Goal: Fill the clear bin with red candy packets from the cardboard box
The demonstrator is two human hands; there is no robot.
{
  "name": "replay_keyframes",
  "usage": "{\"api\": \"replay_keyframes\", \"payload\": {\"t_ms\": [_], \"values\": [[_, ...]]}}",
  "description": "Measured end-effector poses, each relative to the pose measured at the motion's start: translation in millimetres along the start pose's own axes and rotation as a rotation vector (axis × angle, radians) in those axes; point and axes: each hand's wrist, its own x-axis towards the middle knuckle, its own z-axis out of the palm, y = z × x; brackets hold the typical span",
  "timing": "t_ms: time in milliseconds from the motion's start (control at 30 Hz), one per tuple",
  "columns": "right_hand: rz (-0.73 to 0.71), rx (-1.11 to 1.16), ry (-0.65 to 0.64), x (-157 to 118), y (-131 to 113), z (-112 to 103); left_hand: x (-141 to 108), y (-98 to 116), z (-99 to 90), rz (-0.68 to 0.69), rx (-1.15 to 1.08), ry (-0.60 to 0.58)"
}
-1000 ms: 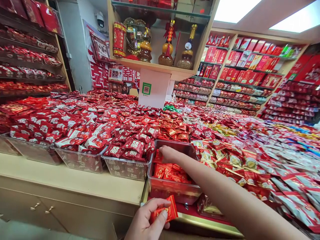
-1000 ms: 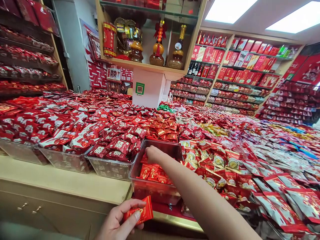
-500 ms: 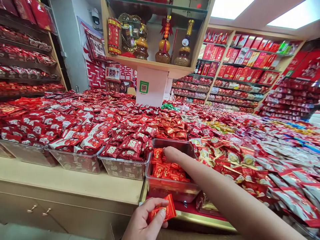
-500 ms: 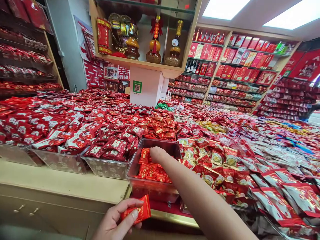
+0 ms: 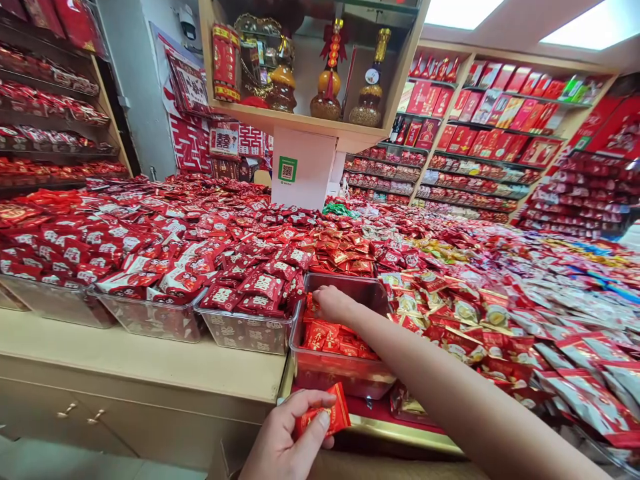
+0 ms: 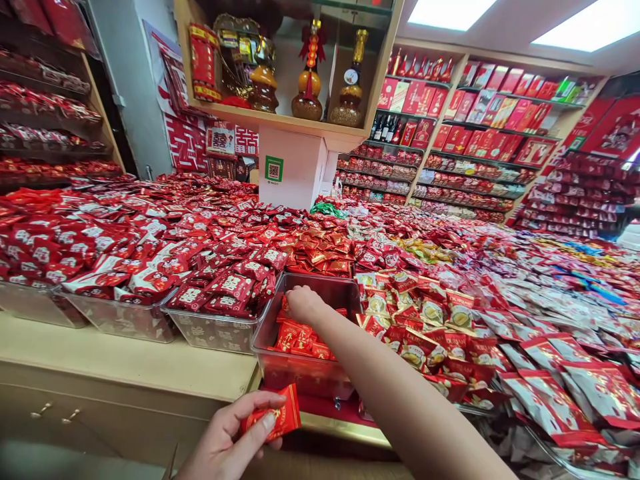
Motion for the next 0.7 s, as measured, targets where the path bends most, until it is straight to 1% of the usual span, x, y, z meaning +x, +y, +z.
{"api": "replay_keyframes", "payload": {"t_ms": [200, 333, 467, 600, 700], "values": [[0.018, 0.001, -0.007, 4.2, 1.8, 7.6, -1.1, -0.7, -0.6, -0.008, 0.023, -0.012], [0.048, 0.006, -0.024, 3.1, -2.8, 7.2, -0.7, -0.7, -1.3, -0.024, -0.002, 0.001], [0.048, 0.016, -0.073, 3.5, -3.7, 5.5, -0.1, -0.6, -1.9, -0.031, 0.001, -0.041], [0.071, 0.011, -0.048, 2.4, -4.2, 3.8, -0.6, -0.5, -0.9, -0.02, -0.008, -0.016], [0.078, 0.016, -0.055, 0.8, -7.9, 4.1, -1.2, 0.1, -0.1, -0.021, -0.009, -0.015]]}}
